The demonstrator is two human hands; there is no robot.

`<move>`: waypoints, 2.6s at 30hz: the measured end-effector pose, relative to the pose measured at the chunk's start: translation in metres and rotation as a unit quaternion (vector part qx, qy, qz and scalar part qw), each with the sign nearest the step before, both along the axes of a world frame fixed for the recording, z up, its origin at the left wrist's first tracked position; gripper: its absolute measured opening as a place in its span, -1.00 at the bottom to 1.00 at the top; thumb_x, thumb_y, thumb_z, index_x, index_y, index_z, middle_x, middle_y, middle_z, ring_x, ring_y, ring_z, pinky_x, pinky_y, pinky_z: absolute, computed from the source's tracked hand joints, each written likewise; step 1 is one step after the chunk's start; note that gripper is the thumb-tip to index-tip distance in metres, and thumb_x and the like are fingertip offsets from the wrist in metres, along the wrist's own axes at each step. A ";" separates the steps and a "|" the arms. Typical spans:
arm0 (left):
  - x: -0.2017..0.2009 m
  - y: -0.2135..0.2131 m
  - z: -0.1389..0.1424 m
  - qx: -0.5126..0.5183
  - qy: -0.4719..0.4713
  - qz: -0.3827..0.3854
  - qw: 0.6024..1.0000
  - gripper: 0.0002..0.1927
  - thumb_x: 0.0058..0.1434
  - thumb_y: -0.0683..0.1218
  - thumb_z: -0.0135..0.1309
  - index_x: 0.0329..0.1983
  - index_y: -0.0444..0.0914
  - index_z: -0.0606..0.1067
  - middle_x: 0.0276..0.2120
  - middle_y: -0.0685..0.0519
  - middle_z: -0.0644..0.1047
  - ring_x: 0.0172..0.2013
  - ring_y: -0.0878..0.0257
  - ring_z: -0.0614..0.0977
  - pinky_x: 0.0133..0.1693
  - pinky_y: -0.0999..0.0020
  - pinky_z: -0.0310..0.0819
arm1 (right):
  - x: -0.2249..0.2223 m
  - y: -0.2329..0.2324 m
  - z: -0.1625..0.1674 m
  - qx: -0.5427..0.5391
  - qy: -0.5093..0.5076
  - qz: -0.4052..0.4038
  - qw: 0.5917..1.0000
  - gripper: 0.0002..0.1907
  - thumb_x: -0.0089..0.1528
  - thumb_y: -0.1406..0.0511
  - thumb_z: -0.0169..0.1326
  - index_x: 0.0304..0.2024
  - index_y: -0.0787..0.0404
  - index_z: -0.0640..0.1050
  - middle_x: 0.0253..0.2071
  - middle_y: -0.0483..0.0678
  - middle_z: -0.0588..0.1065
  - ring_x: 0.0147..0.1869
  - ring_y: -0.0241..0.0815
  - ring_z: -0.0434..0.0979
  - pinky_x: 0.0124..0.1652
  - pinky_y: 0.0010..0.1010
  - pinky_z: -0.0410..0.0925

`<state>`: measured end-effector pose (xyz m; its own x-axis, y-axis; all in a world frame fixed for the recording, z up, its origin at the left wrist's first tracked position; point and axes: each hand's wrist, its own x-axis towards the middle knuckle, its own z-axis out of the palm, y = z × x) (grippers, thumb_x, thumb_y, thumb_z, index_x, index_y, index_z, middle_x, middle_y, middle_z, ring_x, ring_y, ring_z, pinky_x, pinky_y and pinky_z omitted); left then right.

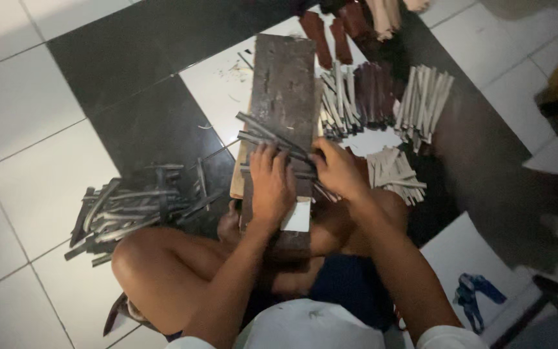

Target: The person sits on the floor and repeatedly sharpens thin wooden sticks using a fixed blade mounted on a wooden block. They hold each stick with both hands and rub it against the blade to create a pointed tip, then place the finished sticks into a pile.

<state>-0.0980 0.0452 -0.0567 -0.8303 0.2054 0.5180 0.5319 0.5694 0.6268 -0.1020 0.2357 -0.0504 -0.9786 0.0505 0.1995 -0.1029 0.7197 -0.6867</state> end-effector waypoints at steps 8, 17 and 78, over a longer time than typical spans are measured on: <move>0.010 -0.003 0.003 -0.119 0.030 -0.017 0.992 -0.53 0.22 -0.12 0.16 0.22 -0.20 0.46 0.33 -0.21 0.32 0.42 -0.28 0.16 0.38 -0.35 -0.16 | 0.047 0.028 -0.010 -0.053 -0.101 0.031 0.993 -0.73 0.35 0.28 0.06 0.04 0.29 0.49 -0.13 0.13 0.54 -0.09 0.05 0.57 -0.07 -0.20 0.40; 0.022 -0.008 -0.010 -0.071 0.035 -0.026 0.997 -0.64 0.31 -0.11 0.18 0.15 -0.30 0.50 0.28 -0.26 0.41 0.38 -0.30 0.28 0.37 -0.29 -0.01 | 0.106 -0.002 -0.026 -0.130 -0.048 0.010 0.990 -0.67 0.38 0.16 0.09 -0.06 0.33 0.50 -0.23 0.10 0.52 -0.23 -0.05 0.57 -0.22 -0.25 0.41; 0.072 -0.054 0.072 0.083 -0.229 -0.150 0.958 -0.47 0.23 -0.11 0.23 0.27 -0.26 0.42 0.14 -0.11 0.53 0.07 0.12 0.60 0.02 0.29 0.51 | 0.222 0.037 -0.005 -0.081 0.028 -0.171 0.981 -0.49 0.44 0.26 0.00 0.32 0.47 0.29 0.15 0.32 0.46 0.18 0.12 0.51 0.08 -0.04 0.37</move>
